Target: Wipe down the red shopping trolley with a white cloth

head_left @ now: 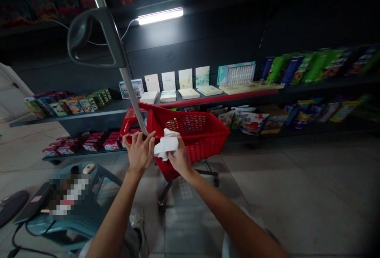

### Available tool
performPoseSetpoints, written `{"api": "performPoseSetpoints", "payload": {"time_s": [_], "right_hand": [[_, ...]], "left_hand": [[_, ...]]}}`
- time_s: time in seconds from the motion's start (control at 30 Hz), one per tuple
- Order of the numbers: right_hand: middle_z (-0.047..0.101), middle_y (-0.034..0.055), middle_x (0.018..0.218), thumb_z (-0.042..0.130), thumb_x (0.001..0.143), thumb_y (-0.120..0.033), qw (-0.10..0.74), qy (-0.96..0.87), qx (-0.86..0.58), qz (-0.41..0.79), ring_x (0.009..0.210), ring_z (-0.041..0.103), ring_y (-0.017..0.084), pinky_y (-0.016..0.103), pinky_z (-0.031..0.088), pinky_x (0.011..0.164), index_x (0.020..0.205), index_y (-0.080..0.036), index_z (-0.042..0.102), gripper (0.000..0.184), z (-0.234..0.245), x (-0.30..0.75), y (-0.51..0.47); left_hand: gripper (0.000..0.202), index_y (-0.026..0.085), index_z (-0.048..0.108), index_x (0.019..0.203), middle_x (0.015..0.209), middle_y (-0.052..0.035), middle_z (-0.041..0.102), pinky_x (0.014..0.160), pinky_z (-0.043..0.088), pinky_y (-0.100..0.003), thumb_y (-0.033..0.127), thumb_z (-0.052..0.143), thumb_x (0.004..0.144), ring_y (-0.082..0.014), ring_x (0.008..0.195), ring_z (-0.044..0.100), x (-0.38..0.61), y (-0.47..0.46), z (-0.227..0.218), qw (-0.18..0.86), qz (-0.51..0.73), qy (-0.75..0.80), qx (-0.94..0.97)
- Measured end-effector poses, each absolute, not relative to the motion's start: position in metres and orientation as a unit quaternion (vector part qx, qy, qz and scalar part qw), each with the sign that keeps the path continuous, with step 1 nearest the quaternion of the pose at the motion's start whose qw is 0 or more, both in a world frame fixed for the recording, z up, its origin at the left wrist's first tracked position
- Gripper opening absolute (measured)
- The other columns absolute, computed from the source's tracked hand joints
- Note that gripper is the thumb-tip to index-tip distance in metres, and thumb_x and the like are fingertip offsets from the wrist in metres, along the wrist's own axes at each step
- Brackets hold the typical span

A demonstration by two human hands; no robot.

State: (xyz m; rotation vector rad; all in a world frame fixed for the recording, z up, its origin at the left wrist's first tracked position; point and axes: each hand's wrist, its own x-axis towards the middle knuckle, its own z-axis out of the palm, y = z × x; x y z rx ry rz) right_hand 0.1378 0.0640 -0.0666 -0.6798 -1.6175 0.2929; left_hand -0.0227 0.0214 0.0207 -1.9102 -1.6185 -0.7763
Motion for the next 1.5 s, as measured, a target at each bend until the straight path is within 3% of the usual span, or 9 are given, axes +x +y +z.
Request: {"api": "performPoseSetpoints", "payload": {"time_s": [0.17, 0.3, 0.5, 0.7, 0.9, 1.07, 1.27, 1.37, 1.5], "right_hand": [[0.057, 0.0151, 0.141, 0.058, 0.089, -0.009, 0.595, -0.717, -0.358, 0.064, 0.138, 0.048, 0.030, 0.050, 0.044, 0.116, 0.139, -0.018, 0.060, 0.051, -0.085, 0.113, 0.065], [0.063, 0.0131, 0.134, 0.055, 0.093, -0.010, 0.532, -0.766, -0.359, 0.039, 0.133, 0.052, 0.030, 0.050, 0.047, 0.114, 0.133, -0.021, 0.067, 0.043, -0.100, 0.114, 0.064], [0.062, 0.0124, 0.136, 0.054, 0.095, -0.011, 0.468, -0.828, -0.307, 0.020, 0.143, 0.044, 0.029, 0.046, 0.044, 0.118, 0.130, -0.021, 0.069, 0.039, -0.121, 0.123, 0.068], [0.047, 0.0264, 0.146, 0.062, 0.089, -0.014, 0.464, -0.765, -0.439, 0.083, 0.131, 0.053, 0.033, 0.049, 0.050, 0.108, 0.147, -0.004, 0.047, 0.060, -0.127, 0.131, 0.067], [0.061, 0.0156, 0.128, 0.055, 0.093, -0.012, 0.431, -0.779, -0.455, -0.004, 0.122, 0.052, 0.032, 0.050, 0.046, 0.106, 0.127, -0.016, 0.065, 0.035, -0.104, 0.149, 0.070], [0.062, 0.0114, 0.126, 0.057, 0.089, -0.007, 0.414, -0.784, -0.463, -0.021, 0.111, 0.053, 0.028, 0.043, 0.053, 0.096, 0.121, -0.023, 0.067, 0.037, -0.101, 0.177, 0.085], [0.059, 0.0153, 0.122, 0.054, 0.081, -0.009, 0.517, -0.662, -0.543, 0.008, 0.117, 0.054, 0.028, 0.044, 0.048, 0.106, 0.115, -0.015, 0.065, 0.036, -0.121, 0.271, 0.120], [0.060, 0.0145, 0.115, 0.053, 0.075, -0.014, 0.618, -0.478, -0.620, 0.076, 0.108, 0.059, 0.025, 0.039, 0.051, 0.100, 0.113, -0.015, 0.065, 0.040, -0.126, 0.328, 0.139], [0.065, 0.0139, 0.109, 0.056, 0.071, -0.025, 0.653, -0.350, -0.658, 0.133, 0.102, 0.063, 0.025, 0.039, 0.053, 0.094, 0.110, -0.016, 0.064, 0.041, -0.140, 0.359, 0.157]], "left_hand": [[0.039, 0.031, 0.070, 0.129, 0.120, -0.0117, 0.064, 0.118, 0.013, -0.061, 0.044, 0.044, 0.102, -0.0301, 0.127, 0.048, -0.013, 0.024, 0.015, 0.253, -0.298, -0.605, -0.694], [0.036, 0.030, 0.071, 0.125, 0.120, -0.0123, 0.063, 0.120, 0.009, -0.061, 0.046, 0.053, 0.098, -0.0312, 0.129, 0.047, -0.009, 0.028, 0.010, 0.261, -0.303, -0.617, -0.677], [0.034, 0.030, 0.072, 0.124, 0.119, -0.0127, 0.063, 0.120, 0.009, -0.060, 0.042, 0.055, 0.097, -0.0316, 0.127, 0.048, -0.006, 0.032, 0.010, 0.272, -0.289, -0.626, -0.671], [0.033, 0.029, 0.072, 0.122, 0.118, -0.0122, 0.063, 0.120, 0.007, -0.059, 0.041, 0.055, 0.097, -0.0307, 0.126, 0.048, -0.006, 0.034, 0.009, 0.279, -0.303, -0.624, -0.664], [0.034, 0.029, 0.071, 0.123, 0.118, -0.0123, 0.063, 0.119, 0.009, -0.059, 0.043, 0.054, 0.098, -0.0309, 0.127, 0.047, -0.007, 0.036, 0.008, 0.282, -0.306, -0.617, -0.668], [0.035, 0.027, 0.071, 0.123, 0.119, -0.0130, 0.063, 0.119, 0.007, -0.060, 0.043, 0.053, 0.098, -0.0317, 0.128, 0.047, -0.008, 0.039, 0.006, 0.274, -0.310, -0.615, -0.671], [0.037, 0.027, 0.071, 0.122, 0.119, -0.0145, 0.061, 0.118, 0.009, -0.062, 0.045, 0.051, 0.098, -0.0337, 0.129, 0.045, -0.009, 0.043, 0.003, 0.271, -0.315, -0.611, -0.674], [0.036, 0.027, 0.072, 0.121, 0.119, -0.0145, 0.060, 0.117, 0.007, -0.063, 0.045, 0.051, 0.098, -0.0341, 0.129, 0.044, -0.009, 0.045, 0.001, 0.271, -0.315, -0.608, -0.676], [0.035, 0.027, 0.072, 0.120, 0.119, -0.0145, 0.059, 0.118, 0.005, -0.064, 0.044, 0.053, 0.097, -0.0342, 0.130, 0.042, -0.008, 0.047, -0.001, 0.276, -0.317, -0.610, -0.671]]}}
